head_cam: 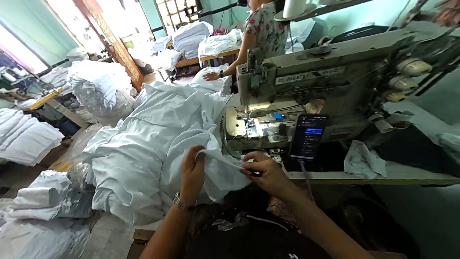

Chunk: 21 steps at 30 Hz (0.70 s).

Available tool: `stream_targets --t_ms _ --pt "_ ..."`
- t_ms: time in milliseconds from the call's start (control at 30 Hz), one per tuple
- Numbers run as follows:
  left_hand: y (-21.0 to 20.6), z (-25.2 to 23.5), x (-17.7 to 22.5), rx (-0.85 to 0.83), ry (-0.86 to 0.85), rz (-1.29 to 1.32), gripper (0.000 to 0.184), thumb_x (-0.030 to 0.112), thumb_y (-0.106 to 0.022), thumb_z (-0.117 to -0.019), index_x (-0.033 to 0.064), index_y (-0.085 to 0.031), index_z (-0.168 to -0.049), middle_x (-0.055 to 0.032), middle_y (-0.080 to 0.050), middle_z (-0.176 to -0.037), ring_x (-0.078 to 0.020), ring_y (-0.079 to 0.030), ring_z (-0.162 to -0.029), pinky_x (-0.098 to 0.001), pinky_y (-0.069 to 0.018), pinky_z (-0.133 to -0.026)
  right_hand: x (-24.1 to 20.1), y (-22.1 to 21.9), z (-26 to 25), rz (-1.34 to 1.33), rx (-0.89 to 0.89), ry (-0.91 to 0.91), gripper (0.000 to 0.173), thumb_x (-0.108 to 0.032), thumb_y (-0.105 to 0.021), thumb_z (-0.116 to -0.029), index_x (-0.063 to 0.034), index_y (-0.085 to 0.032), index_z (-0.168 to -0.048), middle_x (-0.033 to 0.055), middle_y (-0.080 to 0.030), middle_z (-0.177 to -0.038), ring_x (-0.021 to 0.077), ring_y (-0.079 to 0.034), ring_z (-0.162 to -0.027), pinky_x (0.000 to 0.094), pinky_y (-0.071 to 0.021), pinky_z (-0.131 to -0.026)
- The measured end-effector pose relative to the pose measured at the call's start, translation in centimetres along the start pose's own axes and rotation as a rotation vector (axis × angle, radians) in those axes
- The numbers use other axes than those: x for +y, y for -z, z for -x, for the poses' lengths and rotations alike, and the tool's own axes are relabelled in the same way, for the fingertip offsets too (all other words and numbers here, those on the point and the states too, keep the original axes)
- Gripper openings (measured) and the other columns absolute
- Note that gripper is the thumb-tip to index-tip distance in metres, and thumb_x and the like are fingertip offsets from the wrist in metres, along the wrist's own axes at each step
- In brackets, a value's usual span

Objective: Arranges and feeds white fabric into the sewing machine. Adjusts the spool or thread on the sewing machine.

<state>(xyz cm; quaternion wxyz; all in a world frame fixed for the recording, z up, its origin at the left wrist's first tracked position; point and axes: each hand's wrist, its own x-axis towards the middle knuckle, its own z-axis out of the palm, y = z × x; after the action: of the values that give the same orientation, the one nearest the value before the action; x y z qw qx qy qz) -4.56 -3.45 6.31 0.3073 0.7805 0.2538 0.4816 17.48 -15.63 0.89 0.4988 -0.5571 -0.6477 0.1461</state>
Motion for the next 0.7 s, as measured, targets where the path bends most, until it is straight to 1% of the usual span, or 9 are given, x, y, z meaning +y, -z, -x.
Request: stream_targets --t_ms 67,100,167,200,267,333,467,600,700 --pt "-2.5 -4.0 0.2 -0.059 -0.101 -0.077 0.022 0.006 -0.049 -0.1037 -0.0014 -0.068 -0.112 -0.0058 -0.071 -0.103 -0.0068 -0.067 -0.094 -0.0284 -0.0565 -0.087 -0.3 0.5 0.1 -0.185 -0.020 -0.070 0.023 -0.024 -0.067 -0.0980 -0.0043 -0.076 -0.107 0.0017 -0.073 -0.094 0.0013 -0.065 -0.081 0.0193 -0.0556 -0.075" --pt "-3.7 -6.2 0.0 -0.136 -0.142 -0.173 0.022 0.008 -0.052 -0.1036 0.0001 -0.070 -0.112 -0.0082 -0.072 -0.105 -0.0121 -0.069 -0.097 -0.0339 -0.0569 -0.089 -0.3 0.9 0.3 -0.293 -0.027 -0.139 0.028 -0.021 -0.067 -0.0981 -0.0021 -0.071 -0.118 0.0001 -0.072 -0.088 0.0004 -0.064 -0.074 0.0191 -0.0556 -0.071" --pt "-6.4 -10.5 -0.7 -0.383 -0.100 -0.426 0.021 0.016 -0.057 -0.1032 0.0059 -0.073 -0.113 -0.0108 -0.073 -0.106 -0.0230 -0.070 -0.100 -0.0467 -0.0565 -0.091 0.6 1.6 0.2 -0.425 0.012 -0.274 0.047 -0.017 -0.068 -0.0969 -0.0098 -0.058 -0.142 -0.0013 -0.069 -0.075 0.0039 -0.060 -0.060 0.0223 -0.0529 -0.059" --pt "-8.0 -12.3 -1.1 -0.517 -0.031 -0.541 0.020 0.017 -0.059 -0.1022 0.0063 -0.073 -0.111 -0.0134 -0.072 -0.104 -0.0287 -0.070 -0.099 -0.0529 -0.0559 -0.090 1.4 1.7 0.2 -0.429 0.049 -0.321 0.051 -0.017 -0.067 -0.0969 -0.0139 -0.056 -0.147 -0.0016 -0.066 -0.070 0.0050 -0.056 -0.055 0.0228 -0.0491 -0.053" --pt "-11.6 -14.8 -2.5 -0.697 0.059 -0.664 0.021 0.017 -0.060 -0.1004 0.0024 -0.070 -0.111 -0.0206 -0.071 -0.106 -0.0392 -0.069 -0.101 -0.0619 -0.0542 -0.086 2.8 2.1 -0.1 -0.364 0.122 -0.374 0.040 -0.017 -0.065 -0.0982 -0.0130 -0.064 -0.138 -0.0017 -0.065 -0.074 0.0035 -0.053 -0.054 0.0209 -0.0471 -0.051" --pt "-14.1 -16.2 -3.9 -0.700 0.107 -0.595 0.026 0.016 -0.064 -0.0996 -0.0025 -0.068 -0.117 -0.0263 -0.068 -0.117 -0.0451 -0.065 -0.111 -0.0650 -0.0506 -0.093 3.6 2.5 -0.9 -0.305 0.170 -0.410 0.025 -0.016 -0.061 -0.1008 -0.0082 -0.072 -0.122 -0.0003 -0.072 -0.090 0.0019 -0.058 -0.060 0.0199 -0.0505 -0.055" --pt "-16.5 -18.3 -6.2 -0.582 0.285 -0.435 0.033 0.021 -0.072 -0.0926 -0.0037 -0.067 -0.114 -0.0253 -0.069 -0.113 -0.0397 -0.066 -0.111 -0.0594 -0.0504 -0.097 3.9 2.7 -2.3 -0.315 0.192 -0.442 0.023 -0.016 -0.060 -0.1019 -0.0074 -0.073 -0.118 -0.0001 -0.073 -0.095 0.0025 -0.060 -0.061 0.0201 -0.0514 -0.055" --pt "-15.7 -17.9 -6.5 -0.561 0.176 -0.355 0.036 0.022 -0.076 -0.0906 -0.0020 -0.069 -0.117 -0.0226 -0.069 -0.116 -0.0361 -0.064 -0.115 -0.0580 -0.0483 -0.102 3.6 2.1 -1.9 -0.339 0.172 -0.445 0.022 -0.016 -0.061 -0.1017 -0.0094 -0.074 -0.118 -0.0015 -0.073 -0.092 0.0016 -0.059 -0.059 0.0191 -0.0508 -0.053" --pt "-15.7 -18.6 -6.7 -0.596 0.072 -0.433 0.037 0.029 -0.076 -0.0904 0.0006 -0.071 -0.113 -0.0201 -0.071 -0.112 -0.0346 -0.066 -0.111 -0.0574 -0.0499 -0.098 3.7 1.9 -2.4 -0.361 0.206 -0.425 0.022 -0.015 -0.061 -0.1014 -0.0090 -0.074 -0.118 -0.0014 -0.073 -0.091 0.0019 -0.059 -0.059 0.0188 -0.0511 -0.054"
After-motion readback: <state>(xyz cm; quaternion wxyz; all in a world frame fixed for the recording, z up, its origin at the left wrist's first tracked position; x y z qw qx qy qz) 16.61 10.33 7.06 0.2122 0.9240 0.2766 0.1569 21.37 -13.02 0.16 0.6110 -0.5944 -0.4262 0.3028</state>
